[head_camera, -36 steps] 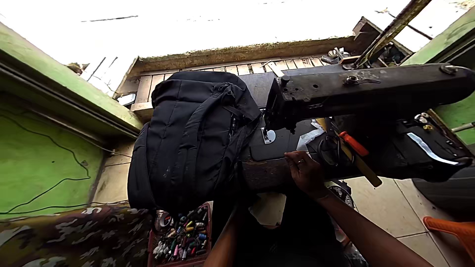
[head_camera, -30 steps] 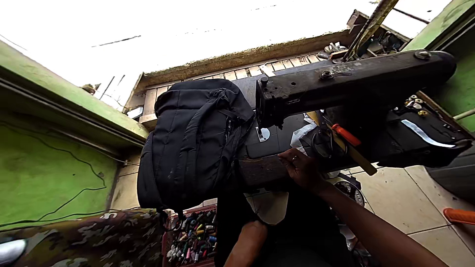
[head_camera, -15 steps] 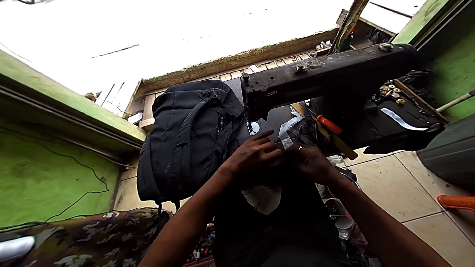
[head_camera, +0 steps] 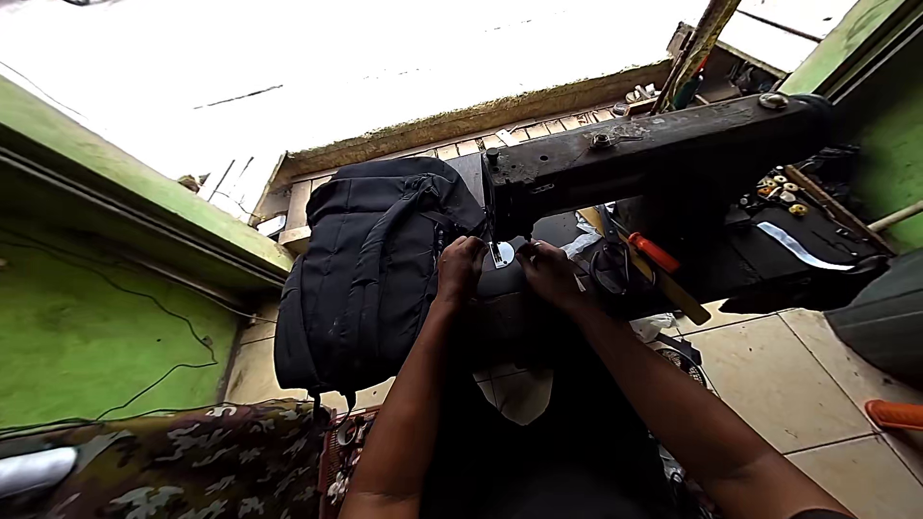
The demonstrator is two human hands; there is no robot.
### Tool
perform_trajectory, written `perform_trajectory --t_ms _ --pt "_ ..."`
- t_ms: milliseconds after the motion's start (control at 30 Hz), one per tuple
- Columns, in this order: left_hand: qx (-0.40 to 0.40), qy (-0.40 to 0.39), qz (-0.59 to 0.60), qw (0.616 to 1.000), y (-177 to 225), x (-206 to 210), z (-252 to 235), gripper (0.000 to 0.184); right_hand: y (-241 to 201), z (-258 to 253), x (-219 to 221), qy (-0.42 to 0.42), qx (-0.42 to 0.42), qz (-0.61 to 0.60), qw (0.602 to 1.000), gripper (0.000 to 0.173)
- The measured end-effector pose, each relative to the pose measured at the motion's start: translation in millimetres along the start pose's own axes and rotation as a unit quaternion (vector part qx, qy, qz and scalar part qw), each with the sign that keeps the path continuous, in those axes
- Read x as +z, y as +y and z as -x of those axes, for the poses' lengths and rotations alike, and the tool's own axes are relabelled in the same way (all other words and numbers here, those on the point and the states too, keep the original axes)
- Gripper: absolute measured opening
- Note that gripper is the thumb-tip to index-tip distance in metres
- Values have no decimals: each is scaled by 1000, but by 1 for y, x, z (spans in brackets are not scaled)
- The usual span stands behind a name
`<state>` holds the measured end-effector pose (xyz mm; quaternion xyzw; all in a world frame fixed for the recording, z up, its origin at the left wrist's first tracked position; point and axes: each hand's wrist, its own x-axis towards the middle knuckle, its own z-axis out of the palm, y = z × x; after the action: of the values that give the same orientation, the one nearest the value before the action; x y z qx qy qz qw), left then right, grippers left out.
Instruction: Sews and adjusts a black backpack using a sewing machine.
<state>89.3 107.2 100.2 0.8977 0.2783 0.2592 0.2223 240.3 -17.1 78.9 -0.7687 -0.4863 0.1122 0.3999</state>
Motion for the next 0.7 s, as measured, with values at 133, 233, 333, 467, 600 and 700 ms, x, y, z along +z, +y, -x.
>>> perform_trajectory --t_ms 133,233,333,467,600,700 --pt "-34 -18 36 999 -10 12 -3 11 1 -1 4 6 6 40 999 15" --pt "-62 -19 57 996 -7 11 -1 11 3 1 5 8 -7 52 999 13" --pt "-65 -11 62 996 -9 13 -2 13 5 1 6 12 -11 61 998 13" --pt "-54 -7 57 997 -14 19 -2 14 5 0 9 16 -9 66 998 13" --pt "-49 1 67 997 -18 21 -1 14 5 1 9 16 -7 65 998 13" --pt "-52 -1 64 997 -18 23 -3 14 6 1 9 20 -12 66 998 13"
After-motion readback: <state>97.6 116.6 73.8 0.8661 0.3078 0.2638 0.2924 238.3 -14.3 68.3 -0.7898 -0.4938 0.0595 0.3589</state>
